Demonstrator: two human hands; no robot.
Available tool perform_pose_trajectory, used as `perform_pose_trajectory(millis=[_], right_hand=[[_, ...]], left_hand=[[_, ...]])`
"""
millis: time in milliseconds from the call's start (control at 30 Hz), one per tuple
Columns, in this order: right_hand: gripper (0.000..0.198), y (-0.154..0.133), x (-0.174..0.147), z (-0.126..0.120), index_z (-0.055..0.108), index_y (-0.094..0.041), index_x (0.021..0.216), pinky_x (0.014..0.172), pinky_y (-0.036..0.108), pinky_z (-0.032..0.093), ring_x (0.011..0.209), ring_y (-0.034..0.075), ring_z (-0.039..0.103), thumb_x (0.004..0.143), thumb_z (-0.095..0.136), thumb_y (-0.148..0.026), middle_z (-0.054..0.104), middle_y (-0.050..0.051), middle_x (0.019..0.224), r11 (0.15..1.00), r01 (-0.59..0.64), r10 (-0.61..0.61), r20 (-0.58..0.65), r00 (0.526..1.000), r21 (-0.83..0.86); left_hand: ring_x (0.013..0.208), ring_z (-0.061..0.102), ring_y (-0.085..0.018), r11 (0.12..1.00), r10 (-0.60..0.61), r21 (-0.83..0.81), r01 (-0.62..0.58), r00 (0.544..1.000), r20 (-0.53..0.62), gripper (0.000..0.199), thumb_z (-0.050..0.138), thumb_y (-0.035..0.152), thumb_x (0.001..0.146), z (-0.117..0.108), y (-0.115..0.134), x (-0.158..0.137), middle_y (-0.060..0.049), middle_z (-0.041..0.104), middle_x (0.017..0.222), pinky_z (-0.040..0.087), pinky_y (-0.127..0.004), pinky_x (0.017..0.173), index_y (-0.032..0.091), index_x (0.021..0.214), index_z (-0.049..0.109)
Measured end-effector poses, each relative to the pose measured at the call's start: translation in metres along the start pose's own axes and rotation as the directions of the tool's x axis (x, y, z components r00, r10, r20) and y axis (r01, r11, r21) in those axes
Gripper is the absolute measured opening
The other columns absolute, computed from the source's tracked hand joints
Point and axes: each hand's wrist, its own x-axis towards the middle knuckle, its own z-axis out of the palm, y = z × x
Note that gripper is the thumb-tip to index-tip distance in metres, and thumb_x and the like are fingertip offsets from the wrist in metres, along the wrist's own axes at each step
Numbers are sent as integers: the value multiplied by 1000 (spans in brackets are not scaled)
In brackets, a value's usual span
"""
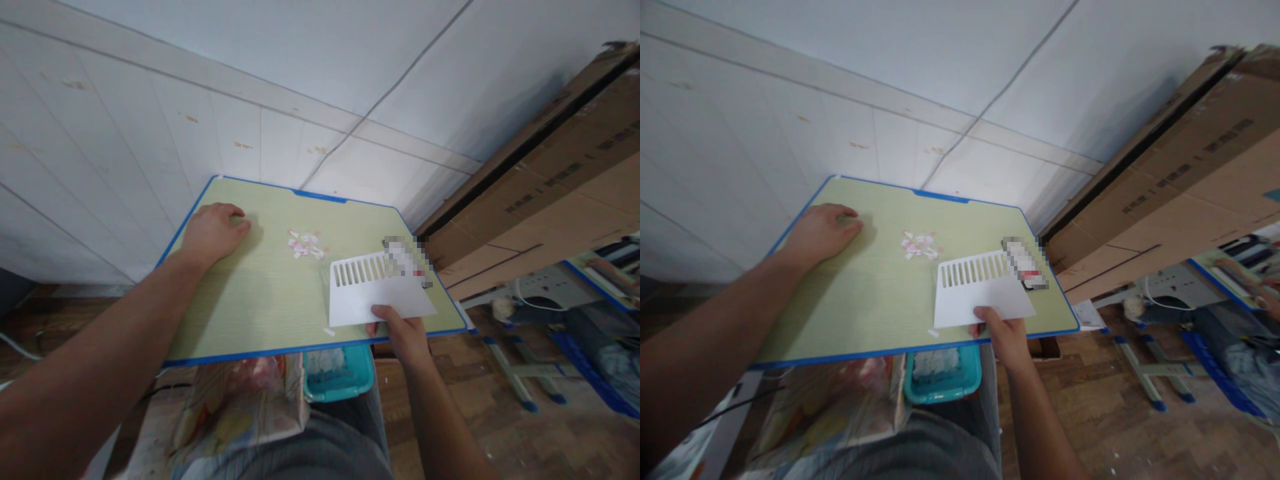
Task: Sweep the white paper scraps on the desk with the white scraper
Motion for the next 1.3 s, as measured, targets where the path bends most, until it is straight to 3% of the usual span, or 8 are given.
perform_pose_trajectory(millis=[200,333,533,700,1100,1200,1300], right_hand=[[33,-1,-1,-1,70,-30,59,59,38,62,50,24,67,87,84,-41,68,1,51,1000,7,-8,68,998,10],[31,-2,-1,-1,71,-30,61,59,38,63,50,24,67,86,86,-40,69,1,51,1000,-6,4,68,998,28],[33,-1,1,-3,69,-29,57,58,37,62,49,23,65,84,86,-40,68,1,49,999,-28,26,50,998,38],[26,2,2,-4,71,-29,62,57,37,60,47,23,62,82,85,-41,66,-1,48,998,-44,41,64,997,53],[26,2,2,-6,73,-29,64,58,38,59,47,24,63,86,85,-38,67,-1,49,996,-14,5,107,994,82],[33,3,2,-4,71,-29,59,58,38,59,48,24,63,86,85,-40,66,0,48,998,-10,5,90,996,61],[40,1,3,0,70,-29,56,60,38,62,51,24,66,91,84,-43,69,3,52,999,11,-12,26,1000,33]], left_hand=[[156,72,-44,1000,-11,-5,11,1000,1,57,64,58,99,-1,1,-1,-13,86,156,55,-58,137,30,141,91],[156,72,-46,1000,-10,-5,10,1000,-2,56,65,56,98,0,1,0,-13,86,157,55,-61,137,30,141,91],[156,73,-42,999,-26,26,25,1000,14,62,58,58,101,0,1,1,-17,84,160,54,-53,138,24,142,90],[155,74,-43,1000,-10,13,10,1000,1,53,63,52,102,0,0,1,-14,86,158,55,-56,138,27,141,90],[150,72,-38,999,-3,53,1,999,38,61,58,44,111,-10,14,-9,-25,81,161,54,-51,137,3,148,85],[152,73,-40,999,-7,54,5,999,35,62,58,44,110,-10,13,-8,-25,82,161,54,-53,138,4,149,85],[153,73,-40,998,-11,59,9,1000,25,58,58,46,109,-9,12,-6,-19,83,161,54,-51,138,14,147,88]])
